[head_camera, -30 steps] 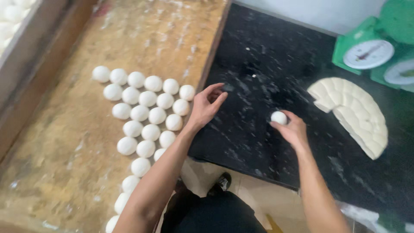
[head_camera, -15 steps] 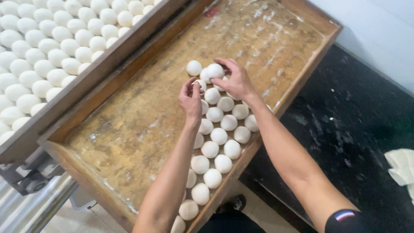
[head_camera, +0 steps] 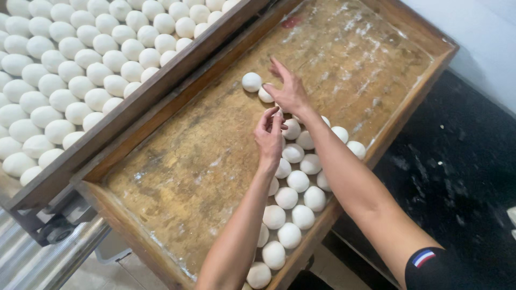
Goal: The person picks up dough balls from a black countertop and places them into a wooden tray, arranging them in a triangular grid pattern.
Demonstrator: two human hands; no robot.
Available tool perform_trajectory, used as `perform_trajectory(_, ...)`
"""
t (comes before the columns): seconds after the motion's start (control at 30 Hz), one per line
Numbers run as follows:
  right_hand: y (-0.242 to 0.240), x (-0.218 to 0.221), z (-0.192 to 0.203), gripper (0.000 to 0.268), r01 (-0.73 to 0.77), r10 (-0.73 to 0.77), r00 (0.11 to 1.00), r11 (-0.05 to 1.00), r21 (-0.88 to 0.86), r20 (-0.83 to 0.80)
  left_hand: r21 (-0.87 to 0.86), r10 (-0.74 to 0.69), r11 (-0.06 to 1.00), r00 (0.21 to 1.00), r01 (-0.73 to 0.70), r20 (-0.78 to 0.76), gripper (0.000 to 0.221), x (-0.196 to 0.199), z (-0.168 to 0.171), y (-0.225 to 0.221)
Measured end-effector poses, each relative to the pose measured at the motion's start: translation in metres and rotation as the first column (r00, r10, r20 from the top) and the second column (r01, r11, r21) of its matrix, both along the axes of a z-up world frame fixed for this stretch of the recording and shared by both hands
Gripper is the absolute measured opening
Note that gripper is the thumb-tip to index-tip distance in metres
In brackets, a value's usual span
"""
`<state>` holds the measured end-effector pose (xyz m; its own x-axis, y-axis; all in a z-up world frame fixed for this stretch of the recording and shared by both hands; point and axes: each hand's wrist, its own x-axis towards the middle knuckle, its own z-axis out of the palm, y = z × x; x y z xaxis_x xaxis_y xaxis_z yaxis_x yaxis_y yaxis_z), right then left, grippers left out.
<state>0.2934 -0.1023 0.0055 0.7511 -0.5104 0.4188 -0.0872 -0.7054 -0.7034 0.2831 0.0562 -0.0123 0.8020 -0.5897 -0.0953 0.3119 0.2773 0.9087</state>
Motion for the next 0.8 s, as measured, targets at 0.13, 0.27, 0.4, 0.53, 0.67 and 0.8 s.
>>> perform_trajectory(0.13, 0.002, -0.098, 0.027, 0.043, 0.277, -0.284, 0.959, 0.925, 0.259, -0.01, -0.047, -0.134, 0.989, 0.981, 0.142, 0.14, 0.032, -0.052, 0.022, -0.024)
perform_trajectory(0.27, -0.005, -0.236, 0.036, 0.026, 0.511, -0.576, 0.814, 0.77, 0.382, 0.075, -0.083, -0.367, 0.921, 0.92, 0.38, 0.137, 0.032, -0.138, 0.036, -0.054)
perform_trajectory(0.4, -0.005, -0.397, 0.026, 0.021, 0.739, -0.835, 0.55, 0.488, 0.464, 0.001, -0.099, -0.585, 0.792, 0.795, 0.602, 0.157, 0.033, -0.237, 0.029, -0.079)
perform_trajectory(0.53, 0.012, -0.551, -0.004, 0.023, 0.847, -0.981, 0.175, 0.109, 0.52, -0.079, 0.034, -0.754, 0.652, 0.643, 0.757, 0.135, 0.034, -0.318, 0.011, -0.083)
perform_trajectory(0.67, 0.028, -0.667, -0.04, 0.033, 0.95, -0.958, -0.209, -0.247, 0.193, -0.197, 0.257, -0.793, 0.603, 0.533, 0.755, 0.294, 0.034, -0.359, 0.005, -0.076)
perform_trajectory(0.8, -0.006, -0.699, -0.052, 0.052, 0.885, -0.821, -0.261, -0.414, 0.214, -0.508, 0.356, -0.738, 0.657, 0.472, 0.665, 0.481, 0.034, -0.369, 0.014, -0.068)
